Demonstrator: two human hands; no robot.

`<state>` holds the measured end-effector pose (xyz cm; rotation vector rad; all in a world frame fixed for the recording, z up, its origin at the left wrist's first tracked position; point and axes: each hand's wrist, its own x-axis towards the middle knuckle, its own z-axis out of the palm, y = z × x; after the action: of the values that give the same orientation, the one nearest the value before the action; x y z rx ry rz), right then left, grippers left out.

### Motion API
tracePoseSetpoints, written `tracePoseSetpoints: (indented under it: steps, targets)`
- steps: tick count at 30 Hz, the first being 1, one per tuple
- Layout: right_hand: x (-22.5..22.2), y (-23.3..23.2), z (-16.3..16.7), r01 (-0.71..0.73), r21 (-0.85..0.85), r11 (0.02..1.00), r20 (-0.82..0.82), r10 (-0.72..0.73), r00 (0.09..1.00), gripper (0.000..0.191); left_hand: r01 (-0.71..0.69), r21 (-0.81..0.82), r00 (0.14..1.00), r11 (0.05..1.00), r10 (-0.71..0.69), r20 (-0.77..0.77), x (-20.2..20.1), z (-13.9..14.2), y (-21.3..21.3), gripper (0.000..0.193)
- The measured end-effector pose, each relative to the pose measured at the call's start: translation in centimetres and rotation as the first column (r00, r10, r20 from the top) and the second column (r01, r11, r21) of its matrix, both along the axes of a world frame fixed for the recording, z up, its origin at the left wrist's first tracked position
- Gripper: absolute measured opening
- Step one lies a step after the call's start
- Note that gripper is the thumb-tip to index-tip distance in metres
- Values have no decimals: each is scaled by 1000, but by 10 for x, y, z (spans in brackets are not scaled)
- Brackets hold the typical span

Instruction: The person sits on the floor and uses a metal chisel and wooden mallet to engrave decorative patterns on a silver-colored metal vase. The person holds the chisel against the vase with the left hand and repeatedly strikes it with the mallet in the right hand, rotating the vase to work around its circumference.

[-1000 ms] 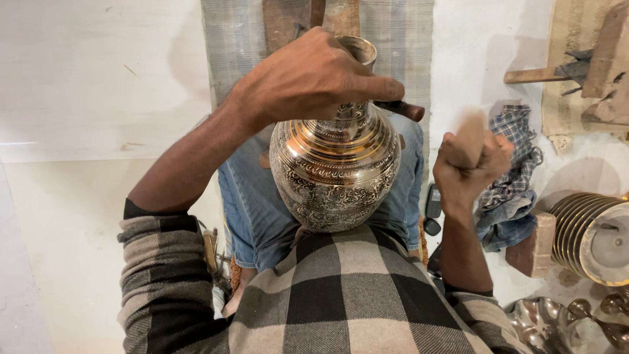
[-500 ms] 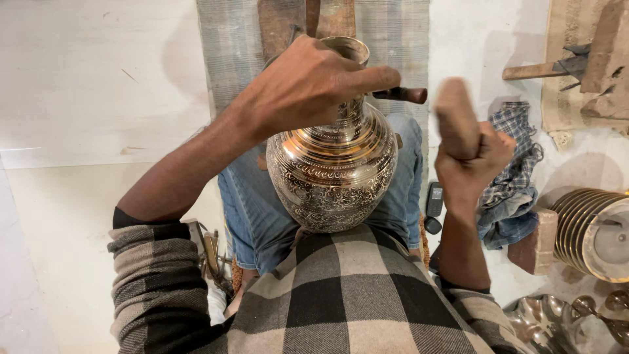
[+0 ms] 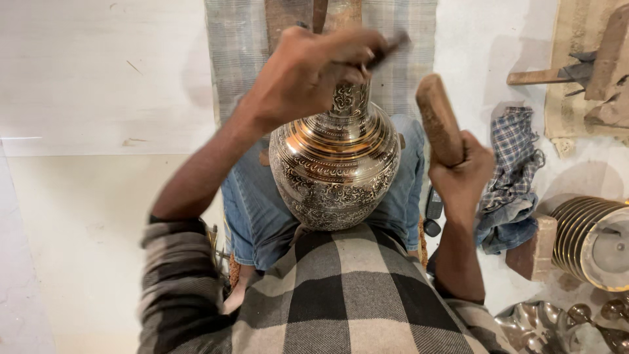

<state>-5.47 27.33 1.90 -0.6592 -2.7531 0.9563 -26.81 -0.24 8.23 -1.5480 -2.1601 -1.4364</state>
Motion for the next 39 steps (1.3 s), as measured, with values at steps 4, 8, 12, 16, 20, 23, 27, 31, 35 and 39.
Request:
tracePoseSetpoints:
  steps: [4, 8, 12, 16, 20, 23, 27, 31, 35, 39]
  targets:
    - [28, -25, -30, 115, -559, 821, -16, -149, 989, 14, -168, 525, 837, 834, -161, 523, 22, -29, -16, 35]
    - [78, -62, -51, 125, -686, 717, -4, -175, 985, 28, -291, 551, 788, 782, -131, 601, 54, -59, -32, 36]
    - [106, -81, -69, 2, -532, 847, 69, 41, 997, 41, -327, 510, 763, 796, -96, 639, 60, -75, -35, 40]
    - [104, -82, -69, 26, -617, 786, 129, 68, 989, 40, -314, 510, 748, 801, -122, 652, 61, -74, -34, 45]
    - [86, -69, -49, 69, -573, 817, 109, -7, 994, 38, -233, 526, 841, 818, -102, 531, 56, -75, -41, 42]
    - [56, -62, -19, -175, -575, 799, -206, 66, 976, 50, -170, 508, 867, 845, -117, 484, 48, -82, -51, 40]
    - [18, -61, 21, -411, -322, 853, -218, 355, 909, 33, -102, 526, 906, 844, -140, 399, 35, -92, -60, 38]
    - [-19, -64, 83, -492, -118, 863, -42, 490, 871, 29, -87, 519, 968, 850, -50, 245, 34, -95, -68, 40]
    - [-86, -92, 152, -732, 81, 677, 17, 733, 680, 33, -119, 479, 950, 870, -42, 311, 40, -94, -75, 39]
    - [-117, -112, 210, -780, 197, 595, 473, 639, 607, 40, -151, 418, 938, 896, -4, 347, 43, -96, -79, 38]
